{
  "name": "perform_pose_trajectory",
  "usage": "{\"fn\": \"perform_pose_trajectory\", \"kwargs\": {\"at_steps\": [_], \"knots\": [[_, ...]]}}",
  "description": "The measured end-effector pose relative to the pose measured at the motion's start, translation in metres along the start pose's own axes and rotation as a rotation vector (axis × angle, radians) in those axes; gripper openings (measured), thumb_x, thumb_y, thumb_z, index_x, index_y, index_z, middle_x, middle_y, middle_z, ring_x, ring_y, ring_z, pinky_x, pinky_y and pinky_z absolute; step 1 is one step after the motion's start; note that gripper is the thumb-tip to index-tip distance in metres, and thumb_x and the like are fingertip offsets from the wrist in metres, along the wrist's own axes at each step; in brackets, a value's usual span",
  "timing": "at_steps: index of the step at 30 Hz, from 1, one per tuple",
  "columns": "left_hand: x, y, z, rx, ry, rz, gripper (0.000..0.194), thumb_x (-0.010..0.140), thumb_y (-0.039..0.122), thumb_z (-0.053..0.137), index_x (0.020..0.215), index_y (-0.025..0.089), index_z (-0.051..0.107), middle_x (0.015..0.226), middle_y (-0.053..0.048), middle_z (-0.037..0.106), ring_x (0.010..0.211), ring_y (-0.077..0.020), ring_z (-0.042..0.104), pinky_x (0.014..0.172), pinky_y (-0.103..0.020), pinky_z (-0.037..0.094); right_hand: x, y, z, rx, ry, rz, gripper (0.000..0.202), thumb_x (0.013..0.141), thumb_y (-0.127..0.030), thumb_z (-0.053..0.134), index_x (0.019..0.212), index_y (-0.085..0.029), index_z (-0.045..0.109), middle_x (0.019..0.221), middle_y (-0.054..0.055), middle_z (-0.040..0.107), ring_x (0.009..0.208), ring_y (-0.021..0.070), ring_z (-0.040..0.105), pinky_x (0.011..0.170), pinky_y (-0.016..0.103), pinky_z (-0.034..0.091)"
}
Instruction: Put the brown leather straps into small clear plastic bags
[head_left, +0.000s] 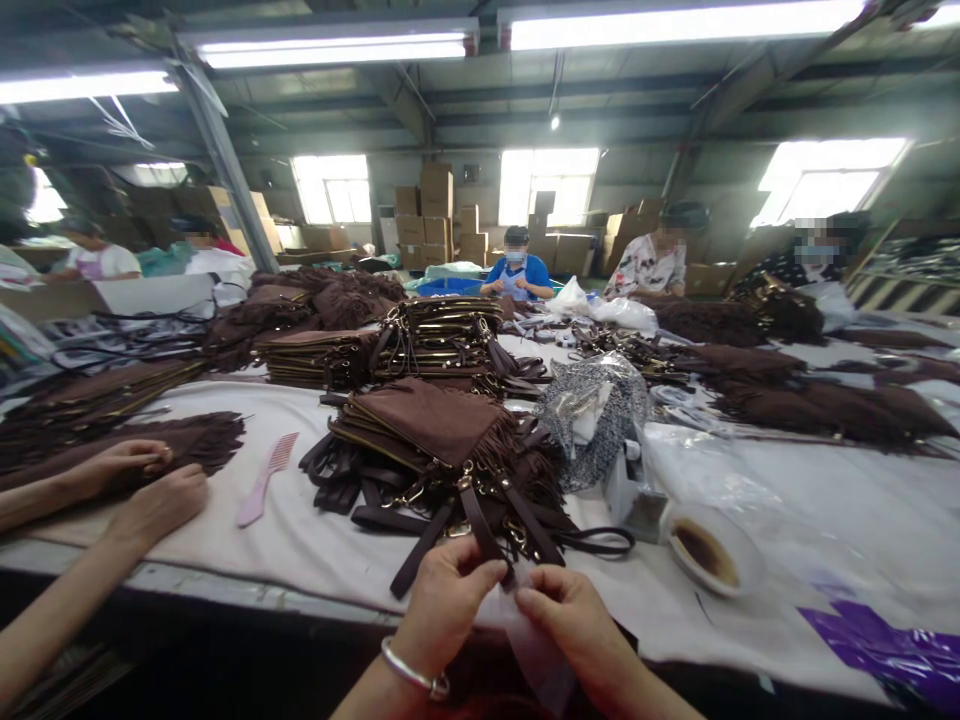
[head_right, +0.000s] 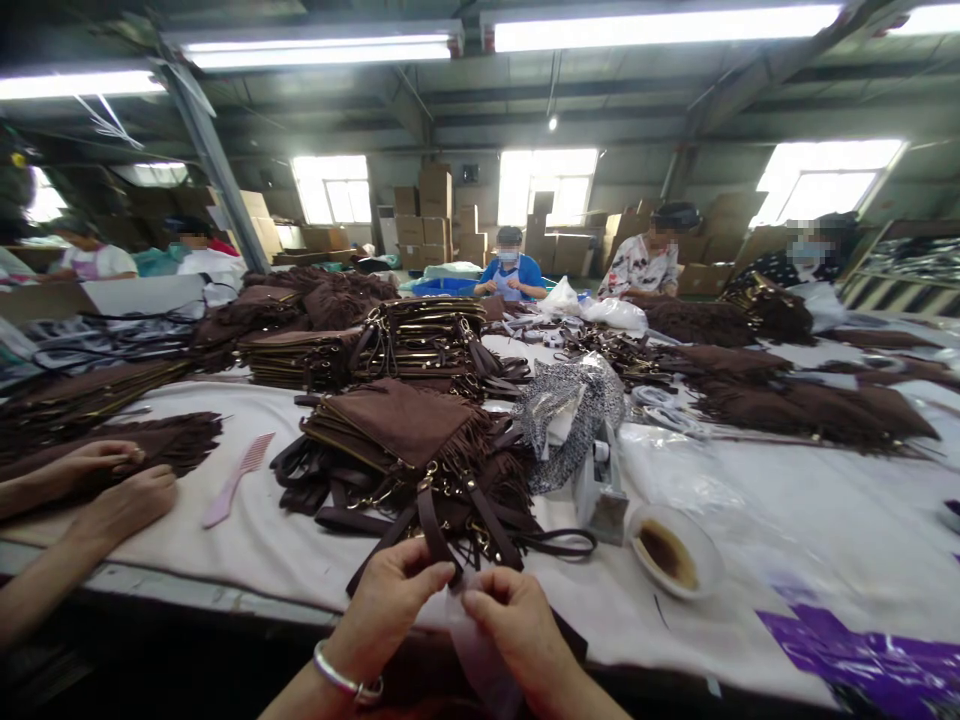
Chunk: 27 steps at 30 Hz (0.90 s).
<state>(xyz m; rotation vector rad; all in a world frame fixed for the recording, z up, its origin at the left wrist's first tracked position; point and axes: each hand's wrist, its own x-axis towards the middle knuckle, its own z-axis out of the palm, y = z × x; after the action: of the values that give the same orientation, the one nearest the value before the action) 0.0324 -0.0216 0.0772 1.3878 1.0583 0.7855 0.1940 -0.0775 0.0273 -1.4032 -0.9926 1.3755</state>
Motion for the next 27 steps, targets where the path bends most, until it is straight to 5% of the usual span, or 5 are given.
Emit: {"fn": "perform_pose_trajectory", "kwargs": {"at_steps": [7, 14, 20, 27], "knots": [[0.003, -0.014, 0.006, -0.062, -0.064, -0.015, 0.021, 0.072, 0.033, 0.071, 0.081, 0.014, 0.073, 0.085, -0.006, 0.074, 0.085, -0.0224, 0.065, 0.075, -0.028, 0.048, 0.008, -0.002, 0.001, 0.066, -0.008, -0.023, 0.028, 0.070, -0.038, 0.073, 0.077, -0.012, 0.071, 0.063, 0.000, 0.060, 0.057, 0.0113, 0.046, 0.055, 0.024, 0.033], [0.053, -0.005, -0.021, -0.644, -0.066, -0.430, 0.040, 0.080, 0.053, 0.062, 0.091, 0.014, 0.065, 0.086, -0.009, 0.072, 0.070, -0.0155, 0.067, 0.060, -0.024, 0.051, 0.003, 0.002, -0.001, 0.265, -0.051, 0.022, 0.035, 0.071, -0.045, 0.074, 0.067, -0.014, 0.059, 0.058, -0.004, 0.047, 0.054, 0.0080, 0.035, 0.051, 0.022, 0.024], [0.089, -0.005, -0.013, -0.746, 0.082, -0.389, 0.021, 0.080, 0.034, 0.066, 0.084, 0.014, 0.061, 0.080, -0.006, 0.071, 0.065, -0.0132, 0.066, 0.056, -0.022, 0.052, 0.016, 0.016, 0.001, 0.172, -0.041, 0.012, 0.047, 0.063, -0.059, 0.075, 0.066, -0.014, 0.060, 0.055, -0.004, 0.046, 0.053, 0.0087, 0.034, 0.051, 0.023, 0.024], [0.085, -0.011, -0.008, -0.688, 0.120, -0.353, 0.021, 0.070, 0.023, 0.075, 0.083, 0.015, 0.060, 0.075, -0.003, 0.069, 0.062, -0.0123, 0.064, 0.053, -0.021, 0.047, 0.043, -0.005, 0.006, -0.062, 0.129, -0.050, 0.049, 0.067, -0.062, 0.066, 0.065, -0.013, 0.063, 0.053, -0.003, 0.049, 0.053, 0.0108, 0.039, 0.050, 0.023, 0.027]]}}
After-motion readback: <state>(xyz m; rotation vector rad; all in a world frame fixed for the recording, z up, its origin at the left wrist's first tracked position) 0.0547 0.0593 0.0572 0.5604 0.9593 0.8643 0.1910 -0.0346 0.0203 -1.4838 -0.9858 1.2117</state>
